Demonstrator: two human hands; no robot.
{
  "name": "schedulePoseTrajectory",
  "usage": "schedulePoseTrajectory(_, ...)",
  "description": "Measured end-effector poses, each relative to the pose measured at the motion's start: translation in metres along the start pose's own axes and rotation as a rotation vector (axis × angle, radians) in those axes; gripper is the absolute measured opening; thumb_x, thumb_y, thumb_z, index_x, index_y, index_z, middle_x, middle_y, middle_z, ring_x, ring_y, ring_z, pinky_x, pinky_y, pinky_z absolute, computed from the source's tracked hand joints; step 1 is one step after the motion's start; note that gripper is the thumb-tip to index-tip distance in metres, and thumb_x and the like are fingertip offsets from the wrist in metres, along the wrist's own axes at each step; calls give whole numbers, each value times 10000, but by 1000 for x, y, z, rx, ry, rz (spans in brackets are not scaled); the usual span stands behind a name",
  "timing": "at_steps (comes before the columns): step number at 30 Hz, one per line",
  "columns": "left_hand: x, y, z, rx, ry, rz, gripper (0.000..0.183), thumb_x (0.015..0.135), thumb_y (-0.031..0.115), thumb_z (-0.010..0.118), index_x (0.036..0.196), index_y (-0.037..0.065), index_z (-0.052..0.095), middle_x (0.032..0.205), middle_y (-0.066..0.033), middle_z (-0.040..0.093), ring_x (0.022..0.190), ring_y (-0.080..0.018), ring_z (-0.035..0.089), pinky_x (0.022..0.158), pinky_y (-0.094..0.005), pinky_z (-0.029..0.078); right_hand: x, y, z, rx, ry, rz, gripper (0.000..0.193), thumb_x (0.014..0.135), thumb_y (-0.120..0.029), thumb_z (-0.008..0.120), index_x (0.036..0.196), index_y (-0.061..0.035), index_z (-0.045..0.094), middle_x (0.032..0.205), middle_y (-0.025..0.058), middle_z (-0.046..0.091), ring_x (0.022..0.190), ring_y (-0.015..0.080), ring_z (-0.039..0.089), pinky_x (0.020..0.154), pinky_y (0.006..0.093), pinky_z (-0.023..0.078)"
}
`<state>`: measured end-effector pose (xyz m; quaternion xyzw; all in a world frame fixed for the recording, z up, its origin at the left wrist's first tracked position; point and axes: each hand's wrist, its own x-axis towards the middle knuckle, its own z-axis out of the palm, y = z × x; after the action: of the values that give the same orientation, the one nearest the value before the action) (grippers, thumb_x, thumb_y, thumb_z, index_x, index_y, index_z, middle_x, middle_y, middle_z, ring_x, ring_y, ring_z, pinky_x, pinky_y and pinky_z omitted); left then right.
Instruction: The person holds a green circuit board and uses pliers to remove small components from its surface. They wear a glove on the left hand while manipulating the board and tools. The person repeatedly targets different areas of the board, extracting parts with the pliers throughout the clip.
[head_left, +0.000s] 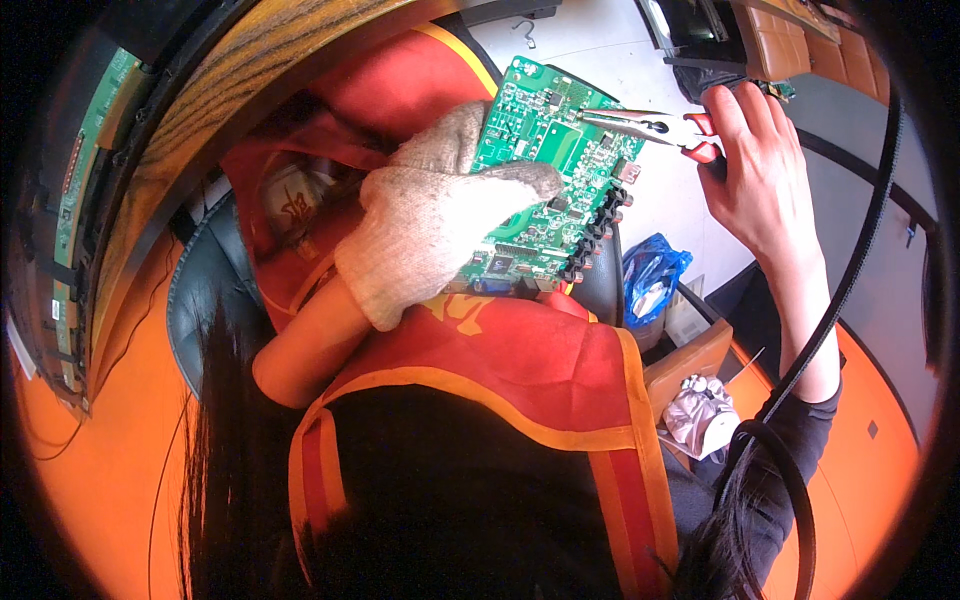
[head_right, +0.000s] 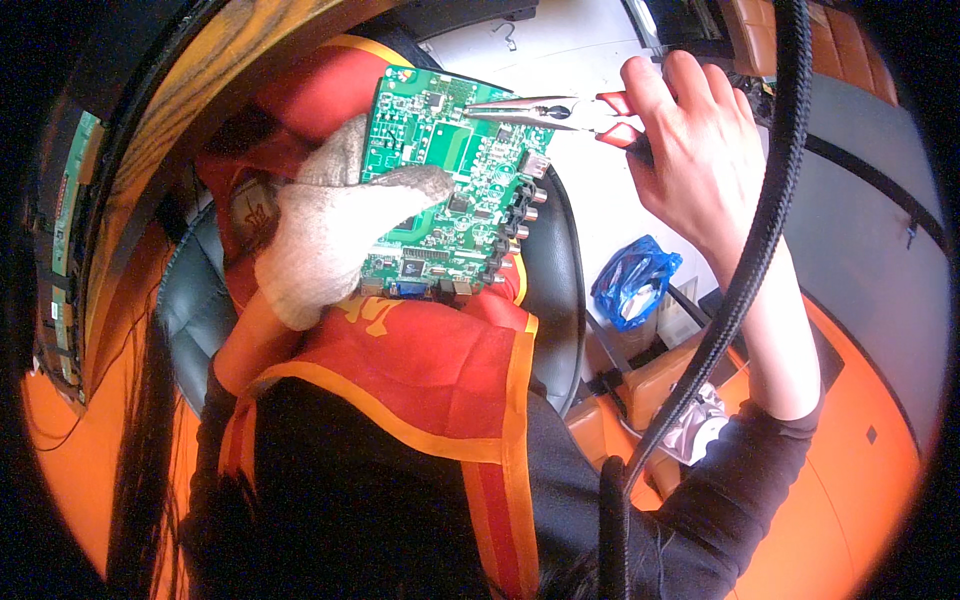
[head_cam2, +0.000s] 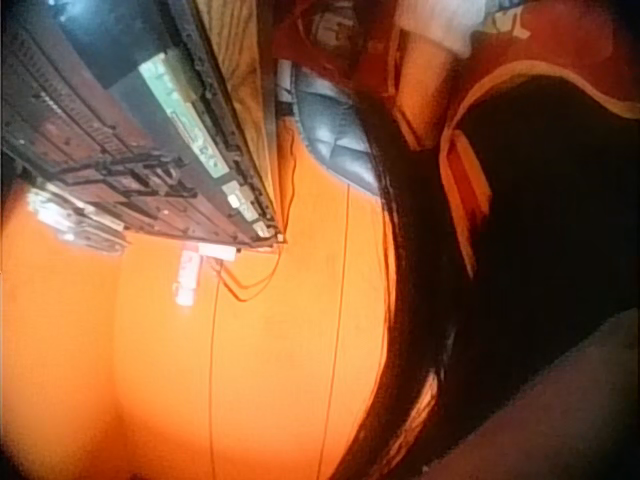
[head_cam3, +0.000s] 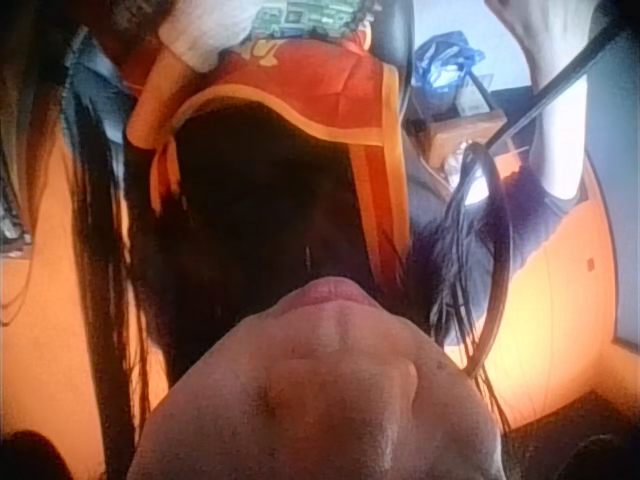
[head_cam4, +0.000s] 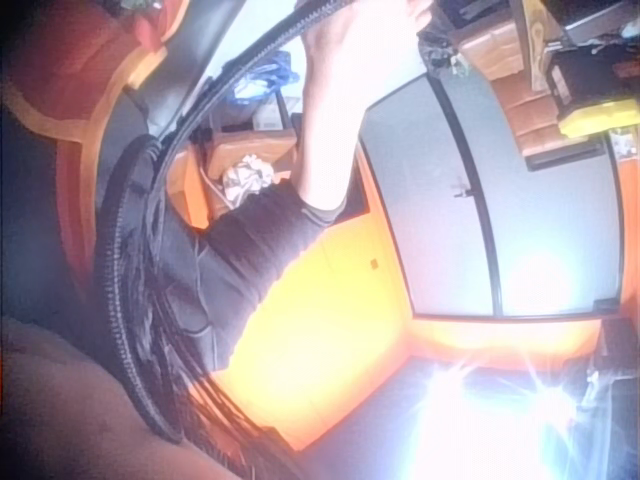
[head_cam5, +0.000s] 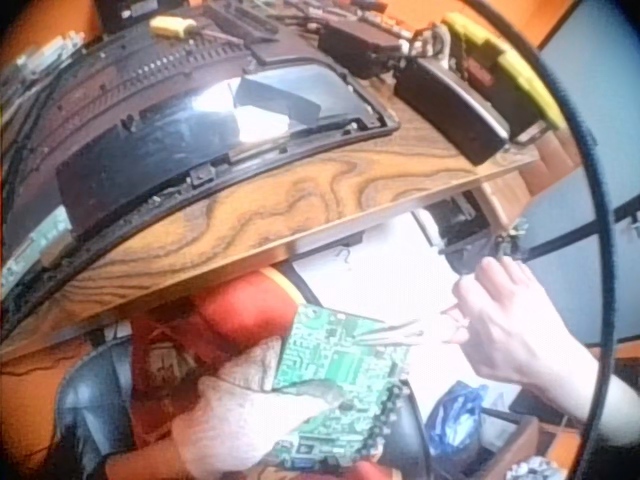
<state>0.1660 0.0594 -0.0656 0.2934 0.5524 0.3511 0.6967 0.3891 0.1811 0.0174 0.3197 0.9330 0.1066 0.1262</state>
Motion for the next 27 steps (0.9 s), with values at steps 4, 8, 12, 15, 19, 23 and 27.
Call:
schedulePoseTrajectory(4, 0, 0, -1, 84, 47, 96, 402, 775, 368, 694, 1063, 102, 605, 919, -58, 682, 867, -204, 645, 853, -337, 449, -1, -2, -1, -72, -21, 51, 443, 719, -88, 683, 1112, -61, 481, 1011, 159, 497, 927, 330, 515, 802, 407, 418)
schedulePoseTrajectory(8, -2, -1, -1, 59, 51, 109, 401, 777, 360, 693, 1064, 95, 605, 916, -52, 682, 854, -189, 645, 849, -330, 451, -2, -4, -2, -140, 42, 14, 444, 715, -116, 701, 1105, -75, 491, 984, 145, 491, 921, 311, 518, 788, 393, 411)
schedulePoseTrajectory(12, -2, 0, -1, 83, 48, 62, 394, 776, 358, 691, 1061, 99, 605, 921, -53, 680, 858, -193, 645, 851, -332, 445, 0, -3, -2, -135, 33, -16, 452, 695, -124, 727, 1087, -107, 504, 946, 123, 492, 885, 293, 520, 755, 398, 414)
schedulePoseTrajectory(15, -3, 1, 0, 56, 42, 48, 380, 778, 343, 691, 1062, 104, 606, 915, -51, 681, 850, -189, 647, 821, -337, 454, 2, -2, -2, -119, 67, -38, 442, 673, -110, 741, 1054, -135, 521, 897, 101, 511, 827, 273, 537, 714, 379, 428)
schedulePoseTrajectory(19, -4, 2, 1, 12, 53, 38, 363, 781, 322, 691, 1063, 111, 608, 908, -48, 681, 839, -184, 650, 782, -342, 466, -2, -5, -8, -7, -96, 15, 357, 700, -75, 695, 1022, -69, 542, 889, 122, 552, 823, 307, 584, 713, 388, 481)
schedulePoseTrajectory(23, -4, 4, 2, -44, 68, 43, 346, 784, 302, 691, 1065, 117, 610, 901, -44, 681, 828, -179, 652, 742, -348, 478, -1, -12, -11, 303, -239, 107, 335, 679, -25, 652, 989, -48, 529, 859, 156, 591, 788, 356, 608, 694, 408, 503)
schedulePoseTrajectory(27, -5, 1, 5, -35, 114, 101, 331, 787, 282, 691, 1066, 124, 612, 893, -41, 681, 817, -174, 655, 703, -353, 489, -3, -23, -15, 725, -431, 218, 234, 634, 23, 547, 849, -6, 460, 691, 190, 484, 608, 359, 521, 579, 387, 418)
